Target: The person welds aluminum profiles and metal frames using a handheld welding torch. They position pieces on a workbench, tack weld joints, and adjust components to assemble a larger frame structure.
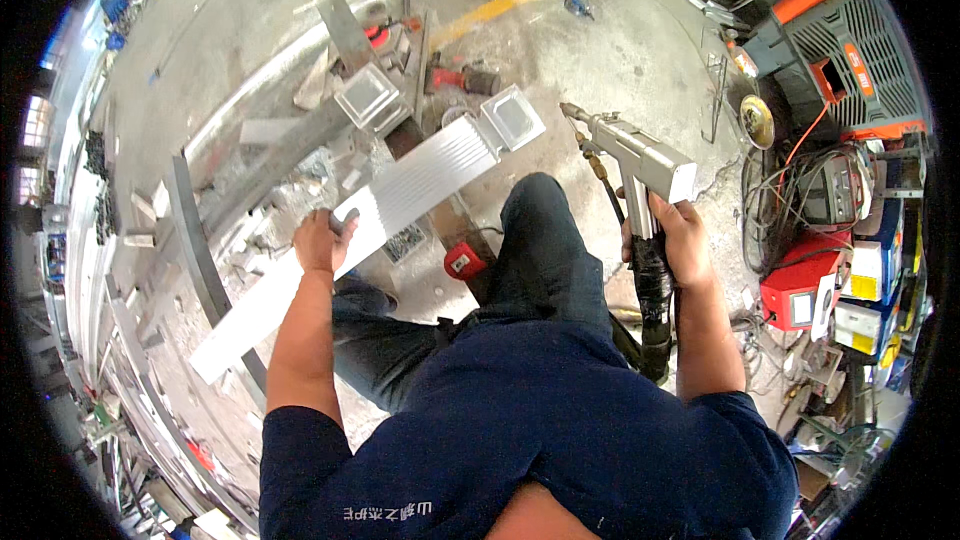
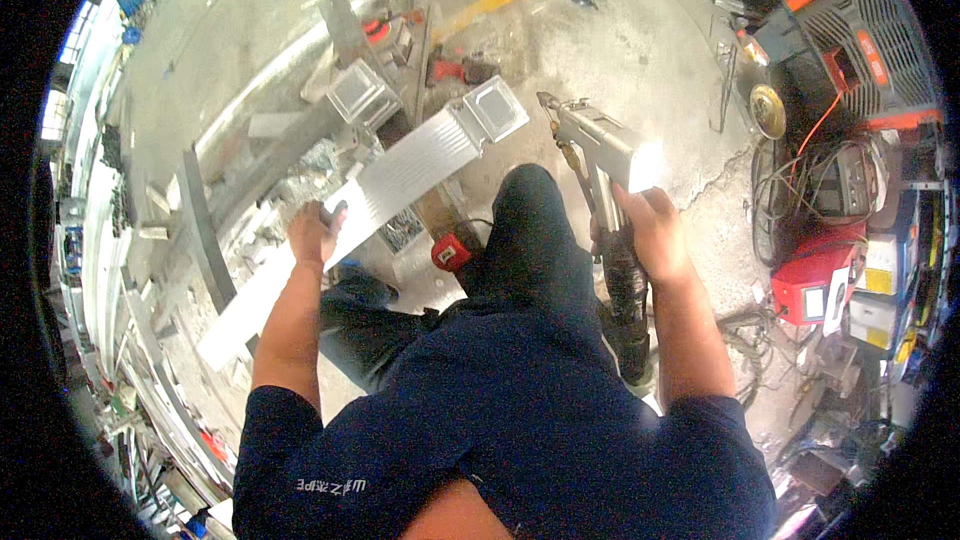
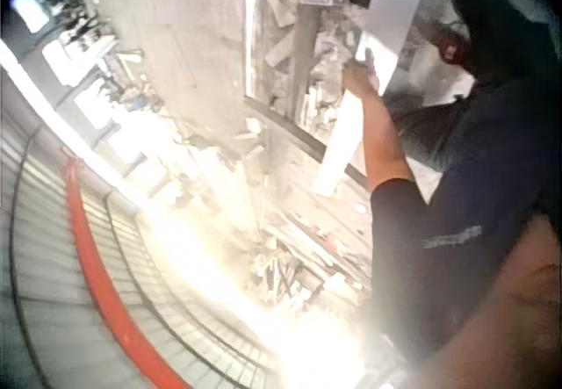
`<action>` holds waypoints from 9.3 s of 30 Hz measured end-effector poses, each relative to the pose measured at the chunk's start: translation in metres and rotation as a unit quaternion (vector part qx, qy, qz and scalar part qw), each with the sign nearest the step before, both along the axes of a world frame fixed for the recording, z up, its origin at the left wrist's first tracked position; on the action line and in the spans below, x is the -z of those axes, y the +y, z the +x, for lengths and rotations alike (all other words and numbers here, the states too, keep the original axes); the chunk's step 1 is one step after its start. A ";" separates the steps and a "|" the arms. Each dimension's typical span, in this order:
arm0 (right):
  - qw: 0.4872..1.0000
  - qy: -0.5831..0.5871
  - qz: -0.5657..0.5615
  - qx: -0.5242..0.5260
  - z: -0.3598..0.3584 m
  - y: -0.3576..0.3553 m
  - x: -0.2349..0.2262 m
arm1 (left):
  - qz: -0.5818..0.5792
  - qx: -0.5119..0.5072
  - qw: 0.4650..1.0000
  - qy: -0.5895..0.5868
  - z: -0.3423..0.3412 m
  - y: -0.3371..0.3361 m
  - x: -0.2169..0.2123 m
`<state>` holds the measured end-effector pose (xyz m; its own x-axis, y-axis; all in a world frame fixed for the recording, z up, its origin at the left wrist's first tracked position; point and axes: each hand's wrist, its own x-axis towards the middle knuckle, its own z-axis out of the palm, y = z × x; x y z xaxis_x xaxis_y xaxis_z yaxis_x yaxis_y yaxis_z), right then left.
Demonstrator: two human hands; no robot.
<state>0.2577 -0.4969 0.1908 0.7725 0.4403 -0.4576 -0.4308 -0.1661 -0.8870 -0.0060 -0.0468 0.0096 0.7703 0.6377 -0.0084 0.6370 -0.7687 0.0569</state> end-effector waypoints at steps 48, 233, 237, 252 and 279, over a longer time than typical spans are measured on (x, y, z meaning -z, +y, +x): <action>0.983 -0.089 0.044 0.155 0.015 -0.032 0.049 | 0.014 0.090 0.993 0.073 -0.055 -0.013 -0.186; 0.763 -0.035 -0.175 -0.621 0.020 0.151 0.275 | 0.061 -0.128 0.978 0.152 -0.049 0.390 -0.089; 0.798 0.055 -0.111 -0.590 0.033 0.130 0.331 | 0.101 -0.160 0.972 0.141 -0.034 0.389 -0.091; 0.797 0.162 -0.057 -0.579 0.042 0.111 0.360 | 0.030 -0.143 0.977 0.154 -0.047 0.352 -0.040; 0.812 0.212 -0.084 -0.538 0.050 0.116 0.345 | 0.034 -0.079 0.991 0.101 0.003 0.345 -0.075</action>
